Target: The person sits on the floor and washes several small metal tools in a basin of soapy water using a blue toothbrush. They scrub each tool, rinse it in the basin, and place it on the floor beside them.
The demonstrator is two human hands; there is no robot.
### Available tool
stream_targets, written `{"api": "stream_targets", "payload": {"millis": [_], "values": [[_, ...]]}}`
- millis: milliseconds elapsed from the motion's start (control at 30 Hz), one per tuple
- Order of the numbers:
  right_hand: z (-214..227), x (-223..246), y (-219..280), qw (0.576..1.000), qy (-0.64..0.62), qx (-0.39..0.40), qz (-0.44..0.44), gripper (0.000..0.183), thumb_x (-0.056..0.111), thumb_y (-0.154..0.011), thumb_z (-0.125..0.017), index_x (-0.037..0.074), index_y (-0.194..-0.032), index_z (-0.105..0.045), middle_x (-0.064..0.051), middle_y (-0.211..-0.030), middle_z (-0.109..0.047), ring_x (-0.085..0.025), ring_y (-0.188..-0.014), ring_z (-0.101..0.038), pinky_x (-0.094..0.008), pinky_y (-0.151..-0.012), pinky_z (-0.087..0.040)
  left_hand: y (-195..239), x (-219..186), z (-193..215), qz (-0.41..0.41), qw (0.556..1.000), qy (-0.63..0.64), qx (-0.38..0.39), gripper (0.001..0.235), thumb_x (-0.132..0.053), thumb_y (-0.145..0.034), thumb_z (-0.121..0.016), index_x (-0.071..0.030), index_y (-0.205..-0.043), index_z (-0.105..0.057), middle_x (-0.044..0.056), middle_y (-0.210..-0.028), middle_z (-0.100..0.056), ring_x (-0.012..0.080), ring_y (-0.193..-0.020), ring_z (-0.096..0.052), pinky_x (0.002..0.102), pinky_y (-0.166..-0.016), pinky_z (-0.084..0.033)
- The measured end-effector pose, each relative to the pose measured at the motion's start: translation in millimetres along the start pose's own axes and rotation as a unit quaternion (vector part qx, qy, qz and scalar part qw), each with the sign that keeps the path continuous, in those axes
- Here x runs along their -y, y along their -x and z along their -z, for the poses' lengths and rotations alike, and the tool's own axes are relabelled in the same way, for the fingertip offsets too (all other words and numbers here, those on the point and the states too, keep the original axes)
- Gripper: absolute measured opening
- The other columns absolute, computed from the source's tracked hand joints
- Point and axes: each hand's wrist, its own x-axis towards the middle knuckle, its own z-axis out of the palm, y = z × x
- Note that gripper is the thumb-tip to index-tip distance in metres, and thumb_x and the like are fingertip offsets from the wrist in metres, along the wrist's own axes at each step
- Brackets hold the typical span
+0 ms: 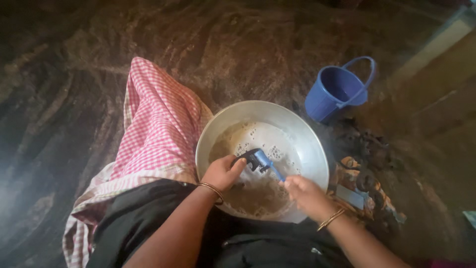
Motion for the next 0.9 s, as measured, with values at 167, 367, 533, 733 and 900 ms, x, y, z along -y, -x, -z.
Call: {"api": "stream_targets", "payload": {"millis": [167,367,533,733,900], "values": [[-16.4,-15.1,-2.1,0.996,-0.012,0.011,0.092,0.042,0.041,-0.099,-0.051,0.009,-0.118,-0.071,0.002,-0.084,-0.065,-0.008,-0.074,-0.058,-0.026,-0.069,-0.05,-2.8,3.2,-2.2,-0.099,0.992,0.059,-0.058,0.047,-0.044,-0.09,-0.061,-0.001,-0.106,-0.07,0.021,-0.089,-0.07,0.0377,-0.084,-0.07,0.044,-0.075,-0.052],[-15.5,-6.4,-16.4,0.995,0.022,-0.008,0.096,0.044,0.041,-0.099,-0.051,0.007,-0.114,-0.073,-0.001,-0.09,-0.071,-0.013,-0.083,-0.065,-0.031,-0.077,-0.054,-4.5,-9.8,-0.2,-0.038,0.998,-0.05,0.013,0.048,-0.051,-0.086,-0.067,-0.004,-0.093,-0.07,0.02,-0.081,-0.071,0.0378,-0.079,-0.07,0.047,-0.073,-0.053],[-11.7,0.9,-11.0,0.994,0.057,-0.022,0.093,0.043,0.041,-0.099,-0.049,0.008,-0.112,-0.074,-0.003,-0.089,-0.074,-0.014,-0.082,-0.068,-0.03,-0.078,-0.055,-7.3,-15.8,1.9,-0.001,0.999,-0.044,0.015,0.053,-0.058,-0.084,-0.068,-0.006,-0.095,-0.071,0.02,-0.08,-0.072,0.0358,-0.079,-0.073,0.046,-0.074,-0.055],[-27.1,-9.0,-8.1,0.995,0.058,-0.025,0.075,0.041,0.04,-0.098,-0.05,0.009,-0.112,-0.075,-0.002,-0.087,-0.072,-0.015,-0.082,-0.067,-0.03,-0.08,-0.054,-9.4,-9.2,-2.6,-0.008,0.998,-0.052,-0.047,0.055,-0.057,-0.084,-0.072,-0.003,-0.095,-0.072,0.023,-0.089,-0.073,0.0392,-0.088,-0.071,0.047,-0.079,-0.054],[-26.5,-6.2,-10.6,0.99,0.03,-0.032,0.136,0.04,0.038,-0.099,-0.051,0.008,-0.11,-0.074,-0.002,-0.091,-0.074,-0.013,-0.086,-0.068,-0.029,-0.082,-0.054,-8.5,-15.0,0.0,-0.004,0.997,-0.054,-0.054,0.058,-0.06,-0.081,-0.072,-0.004,-0.094,-0.073,0.022,-0.088,-0.073,0.0385,-0.087,-0.071,0.047,-0.08,-0.054]]}}
